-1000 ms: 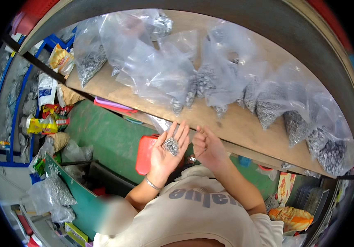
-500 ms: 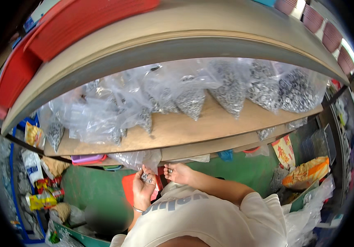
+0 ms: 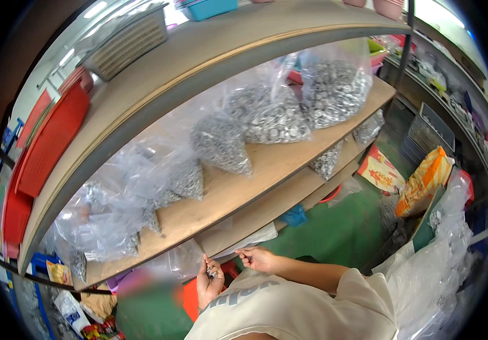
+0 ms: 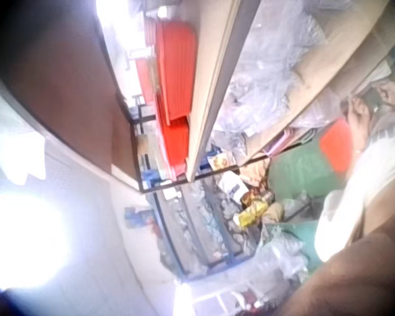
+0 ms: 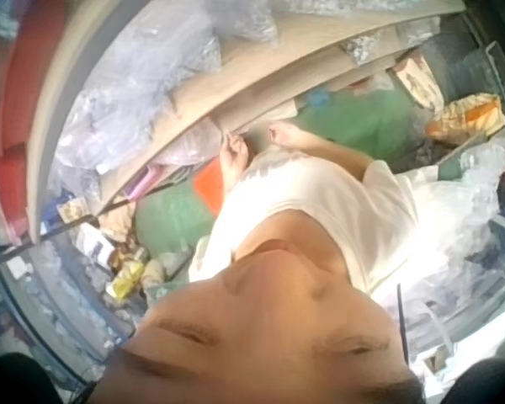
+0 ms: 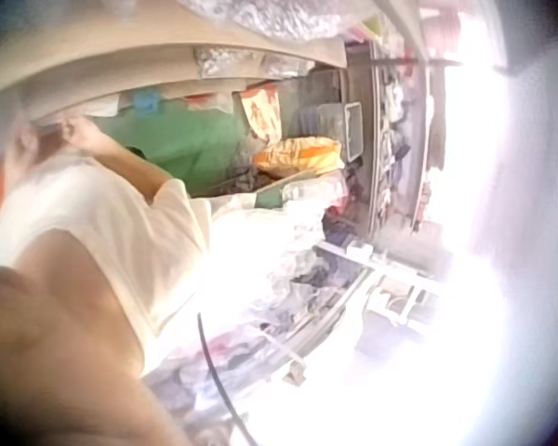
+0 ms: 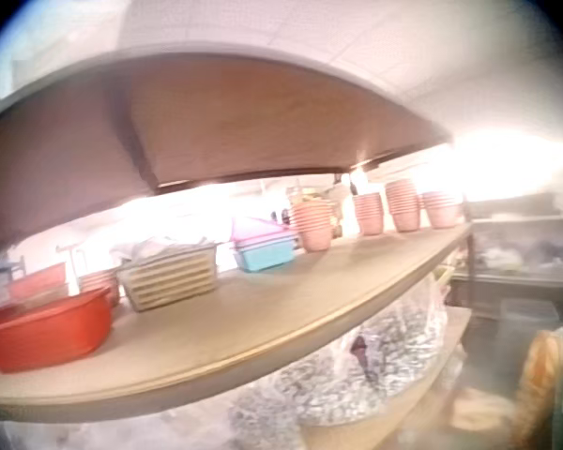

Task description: The person sorts small metal rings and washers from a large plastic bag into smaller plastic bags. They place the filled bags on a shelf and later move to a blue shelf to organize more bags of parts. The person also briefly interacts with a coworker at a table.

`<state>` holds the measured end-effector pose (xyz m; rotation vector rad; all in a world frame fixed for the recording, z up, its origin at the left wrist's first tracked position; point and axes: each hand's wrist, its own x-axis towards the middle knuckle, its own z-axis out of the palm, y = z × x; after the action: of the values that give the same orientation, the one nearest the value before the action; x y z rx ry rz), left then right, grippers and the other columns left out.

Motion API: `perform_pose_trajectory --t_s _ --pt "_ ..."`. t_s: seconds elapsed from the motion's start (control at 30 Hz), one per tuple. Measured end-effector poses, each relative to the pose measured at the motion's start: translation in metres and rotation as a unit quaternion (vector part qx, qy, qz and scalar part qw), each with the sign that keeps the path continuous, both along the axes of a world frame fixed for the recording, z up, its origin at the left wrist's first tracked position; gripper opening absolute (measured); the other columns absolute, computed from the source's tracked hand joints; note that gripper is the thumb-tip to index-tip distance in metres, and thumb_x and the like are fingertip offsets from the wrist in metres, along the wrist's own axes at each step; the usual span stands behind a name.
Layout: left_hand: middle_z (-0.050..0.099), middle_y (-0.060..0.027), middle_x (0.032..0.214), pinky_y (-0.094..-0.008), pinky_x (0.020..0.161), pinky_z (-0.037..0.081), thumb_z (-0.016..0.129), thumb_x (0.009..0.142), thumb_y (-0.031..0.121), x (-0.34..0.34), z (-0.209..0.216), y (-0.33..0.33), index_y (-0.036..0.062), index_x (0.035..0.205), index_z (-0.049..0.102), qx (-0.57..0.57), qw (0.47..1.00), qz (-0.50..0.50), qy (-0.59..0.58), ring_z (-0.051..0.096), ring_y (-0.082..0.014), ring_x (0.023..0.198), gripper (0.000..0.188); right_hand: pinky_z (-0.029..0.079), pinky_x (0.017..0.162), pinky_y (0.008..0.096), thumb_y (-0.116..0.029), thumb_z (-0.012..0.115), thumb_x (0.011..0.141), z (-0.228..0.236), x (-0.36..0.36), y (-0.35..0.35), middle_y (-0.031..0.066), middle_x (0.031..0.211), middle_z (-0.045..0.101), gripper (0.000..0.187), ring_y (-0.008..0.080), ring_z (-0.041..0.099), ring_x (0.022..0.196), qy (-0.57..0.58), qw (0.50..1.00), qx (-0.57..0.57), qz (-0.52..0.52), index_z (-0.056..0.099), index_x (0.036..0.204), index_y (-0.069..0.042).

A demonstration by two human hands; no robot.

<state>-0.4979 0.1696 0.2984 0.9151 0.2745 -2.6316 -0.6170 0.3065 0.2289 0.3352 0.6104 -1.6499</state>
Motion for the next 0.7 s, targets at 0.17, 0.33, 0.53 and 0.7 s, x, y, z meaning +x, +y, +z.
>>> perform_pose_trajectory --t_s 0.17,0.33,0.53,0.7 --pt "0.055 -0.0051 0.081 -0.0253 0.061 0.045 0.045 0.09 0.015 -0.012 0.001 0.029 0.0049 0.094 0.057 -0.04 0.999 -0.03 0.018 0.052 -0.0145 0.073 0.016 0.031 0.047 0.0201 -0.019 0.044 0.092 -0.012 -0.007 0.031 -0.0032 0.058 0.035 0.019 0.007 0.033 0.051 -0.026 0.998 -0.044 -0.024 0.049 0.096 -0.001" --pt "0.057 -0.0091 0.083 -0.0317 0.069 0.047 0.048 0.084 0.01 0.017 -0.028 0.032 0.0015 0.091 0.056 -0.052 0.998 -0.016 0.002 0.055 -0.0191 0.077 0.014 0.019 0.037 0.0218 -0.021 0.04 0.092 -0.006 -0.008 0.025 -0.0051 0.05 0.023 0.021 0.0072 0.022 0.039 -0.075 0.994 -0.062 0.049 0.05 0.099 -0.004" --pt "0.053 -0.0136 0.101 -0.0353 0.079 0.048 0.039 0.089 0.01 0.043 -0.013 0.054 -0.0001 0.115 0.045 -0.066 0.996 0.052 -0.015 0.054 -0.0232 0.088 0.028 0.026 0.044 0.0223 -0.016 0.045 0.09 0.016 0.007 0.017 -0.0025 0.055 0.031 0.018 0.008 0.031 0.047 0.058 0.989 -0.031 0.132 0.052 0.098 -0.002" --pt "0.049 -0.0157 0.115 -0.0359 0.086 0.046 0.038 0.09 0.009 0.081 -0.02 0.068 -0.0003 0.124 0.037 -0.059 0.983 0.161 0.067 0.053 -0.0241 0.099 0.035 0.029 0.046 0.0231 -0.015 0.048 0.088 0.035 0.029 -0.002 -0.0012 0.058 0.036 0.015 0.0094 0.035 0.05 0.094 0.967 -0.035 0.236 0.052 0.096 -0.002"
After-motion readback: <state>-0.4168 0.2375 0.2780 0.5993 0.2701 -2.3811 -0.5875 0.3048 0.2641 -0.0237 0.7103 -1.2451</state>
